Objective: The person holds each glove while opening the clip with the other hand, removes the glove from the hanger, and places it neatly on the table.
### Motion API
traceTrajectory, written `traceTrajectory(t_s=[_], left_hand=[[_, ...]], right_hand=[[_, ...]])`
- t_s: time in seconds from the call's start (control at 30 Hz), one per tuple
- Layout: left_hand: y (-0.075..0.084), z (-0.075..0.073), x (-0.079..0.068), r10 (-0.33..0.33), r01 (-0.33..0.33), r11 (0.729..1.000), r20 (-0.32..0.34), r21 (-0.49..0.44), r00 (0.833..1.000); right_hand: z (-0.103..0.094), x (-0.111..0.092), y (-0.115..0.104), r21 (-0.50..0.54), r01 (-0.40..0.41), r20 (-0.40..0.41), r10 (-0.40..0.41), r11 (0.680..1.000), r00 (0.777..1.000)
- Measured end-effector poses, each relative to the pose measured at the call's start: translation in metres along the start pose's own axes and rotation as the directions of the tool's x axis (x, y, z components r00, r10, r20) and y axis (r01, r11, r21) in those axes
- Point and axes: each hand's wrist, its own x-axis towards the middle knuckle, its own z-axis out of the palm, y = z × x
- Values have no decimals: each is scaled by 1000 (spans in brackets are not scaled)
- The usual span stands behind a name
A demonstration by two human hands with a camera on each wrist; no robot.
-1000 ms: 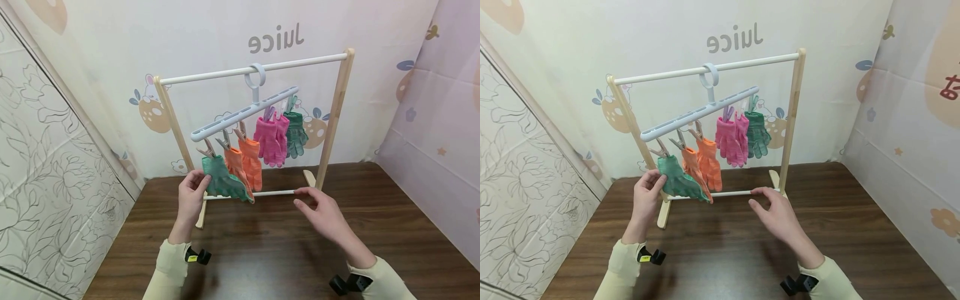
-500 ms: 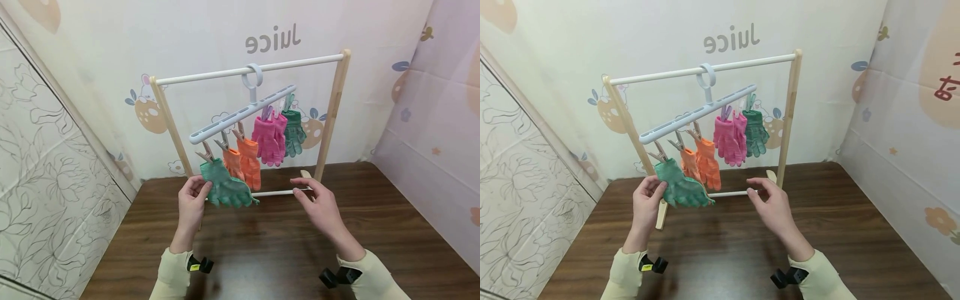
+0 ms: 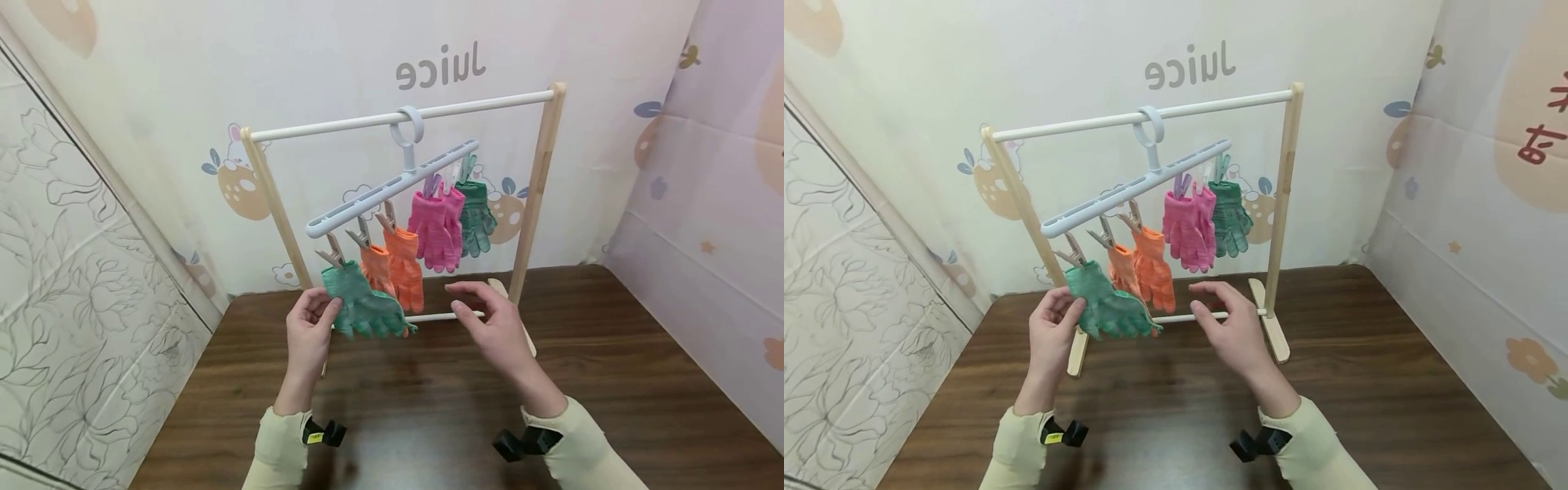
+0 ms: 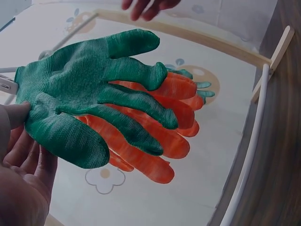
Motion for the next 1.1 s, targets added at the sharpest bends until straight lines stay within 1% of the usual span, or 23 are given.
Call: traceTrajectory(t_s=[0.17,0.3,0.57,0.8,1.1], left_hand=[[-2,0,0,-3,3,1000,9,1,1000],[-3,1,0,2,-2,1000,11,18,1000],[0,1,0,16,-16,1000,5,24,1000],[2,1,0,25,-25,1000,17,9,1000],[3,2,-2,18,-18,1000,22,5,1000]], right_hand=[[15,8,-12,52,73,2,-73,996,997],[27,15,-22,74,107,1,-107,991,994],[48,29,-38,101,163,-3,-163,981,987],[63,36,-44,127,203,-27,-201,971,979],[77,46,-60,114,249,-25,-248,962,968]])
